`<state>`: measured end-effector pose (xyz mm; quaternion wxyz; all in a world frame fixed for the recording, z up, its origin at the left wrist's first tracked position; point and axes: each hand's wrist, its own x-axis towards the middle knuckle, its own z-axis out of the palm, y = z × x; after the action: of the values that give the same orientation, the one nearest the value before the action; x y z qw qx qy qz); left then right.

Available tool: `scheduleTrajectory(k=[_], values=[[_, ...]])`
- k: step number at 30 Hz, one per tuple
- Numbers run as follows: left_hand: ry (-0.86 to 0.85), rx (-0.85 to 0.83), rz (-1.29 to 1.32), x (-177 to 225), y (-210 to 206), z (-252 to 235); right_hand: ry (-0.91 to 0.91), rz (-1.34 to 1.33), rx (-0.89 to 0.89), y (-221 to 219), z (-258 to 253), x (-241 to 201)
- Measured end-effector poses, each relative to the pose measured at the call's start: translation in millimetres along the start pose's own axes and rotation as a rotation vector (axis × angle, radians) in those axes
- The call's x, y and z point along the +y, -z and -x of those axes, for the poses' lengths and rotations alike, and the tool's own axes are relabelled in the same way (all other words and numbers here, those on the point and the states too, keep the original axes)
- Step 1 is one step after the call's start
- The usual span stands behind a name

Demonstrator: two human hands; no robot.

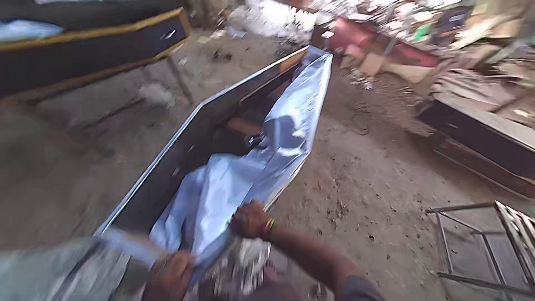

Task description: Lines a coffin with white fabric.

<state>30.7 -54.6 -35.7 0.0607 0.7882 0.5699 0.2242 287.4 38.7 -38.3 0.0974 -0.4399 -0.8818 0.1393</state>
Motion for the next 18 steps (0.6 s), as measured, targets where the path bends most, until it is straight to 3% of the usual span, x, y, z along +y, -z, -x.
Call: scheduleTrajectory(k=[3, 9, 13, 18], values=[[0.034, 0.040, 0.009, -4.4, -4.9, 7.6, 0.033, -0.096, -0.136, 8.0, -3.9, 4.0], [0.193, -0.063, 0.308, -3.7, 5.2, -8.8, -0.001, -0.330, 0.077, 34.6, -15.0, 47.5], [0.341, -0.224, 0.325, 0.4, 21.1, -17.8, -0.037, -0.552, 0.055, 48.3, -20.7, 68.7], [0.534, -0.445, 0.328, 5.3, 35.5, -36.2, 0.055, -0.506, -0.015, 53.3, -11.8, 66.0]])
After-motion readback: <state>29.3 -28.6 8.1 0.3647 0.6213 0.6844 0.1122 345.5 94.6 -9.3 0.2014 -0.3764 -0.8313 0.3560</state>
